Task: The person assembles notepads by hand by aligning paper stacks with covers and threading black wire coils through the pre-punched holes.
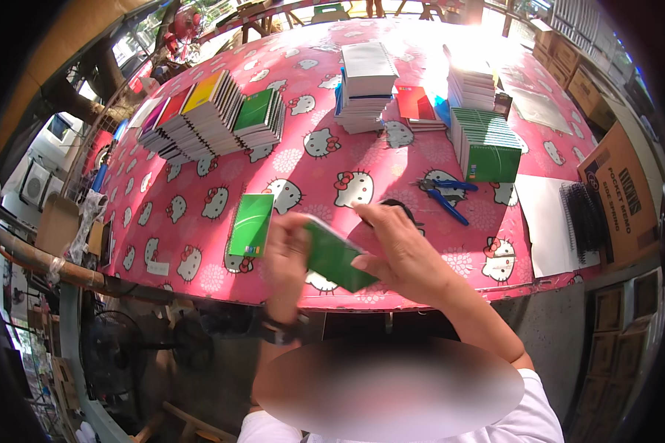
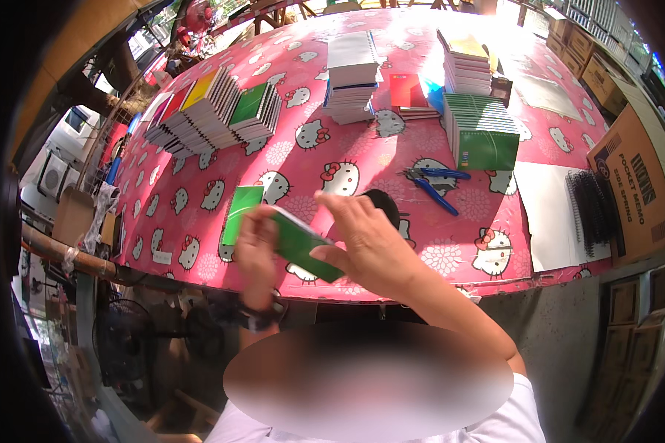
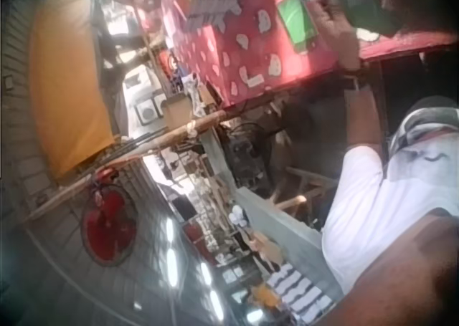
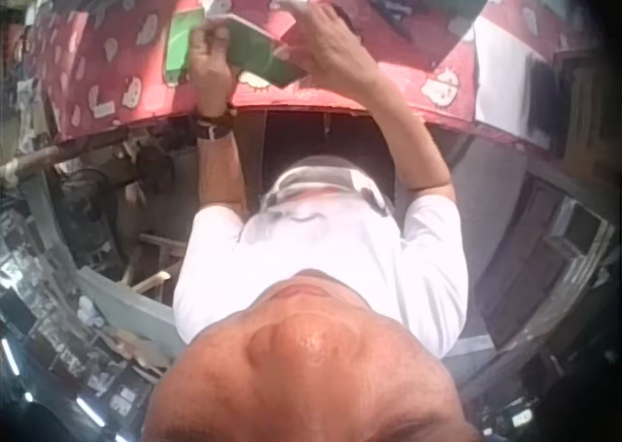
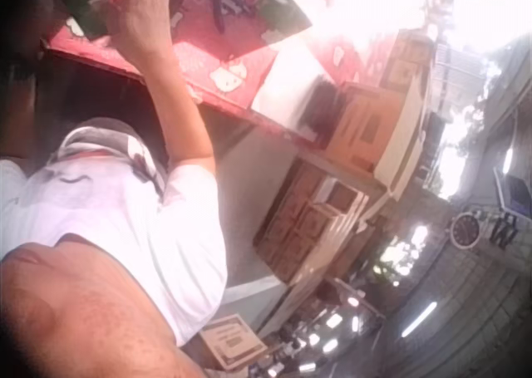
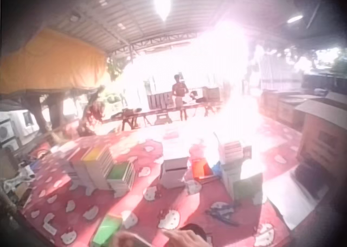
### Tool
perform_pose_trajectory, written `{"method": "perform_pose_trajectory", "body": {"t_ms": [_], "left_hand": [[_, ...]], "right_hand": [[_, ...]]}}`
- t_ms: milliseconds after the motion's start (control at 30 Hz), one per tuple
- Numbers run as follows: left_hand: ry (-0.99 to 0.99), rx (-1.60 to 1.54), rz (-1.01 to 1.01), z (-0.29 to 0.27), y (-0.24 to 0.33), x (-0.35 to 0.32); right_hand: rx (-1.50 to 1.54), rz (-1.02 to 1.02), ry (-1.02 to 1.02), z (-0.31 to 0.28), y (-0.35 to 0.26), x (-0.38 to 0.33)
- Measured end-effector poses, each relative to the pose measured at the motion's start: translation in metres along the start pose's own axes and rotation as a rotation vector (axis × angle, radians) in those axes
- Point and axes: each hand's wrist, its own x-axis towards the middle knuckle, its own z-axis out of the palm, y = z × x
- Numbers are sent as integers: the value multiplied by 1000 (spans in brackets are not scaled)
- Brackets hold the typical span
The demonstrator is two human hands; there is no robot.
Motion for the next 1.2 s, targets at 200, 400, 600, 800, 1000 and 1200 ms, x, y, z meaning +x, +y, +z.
{"method": "perform_pose_trajectory", "body": {"t_ms": [200, 400, 600, 800, 1000, 1200], "left_hand": [[-155, 1080, 195, -102, -49, 108], [-118, 1317, 116, -106, -126, 116], [-122, 993, 303, -63, -87, 97], [-421, 681, 481, 42, -42, 56], [-252, 375, 440, 76, 0, 38], [-493, 131, 114, 59, 8, -11]], "right_hand": [[-203, 26, -92, -20, 51, -26], [-161, 51, -22, -31, 68, -28], [-621, 203, 347, -150, 149, -20], [-877, 55, 175, -175, 203, 9], [-525, 190, 282, -156, 121, 18], [-277, -89, -53, -69, 26, -27]]}}
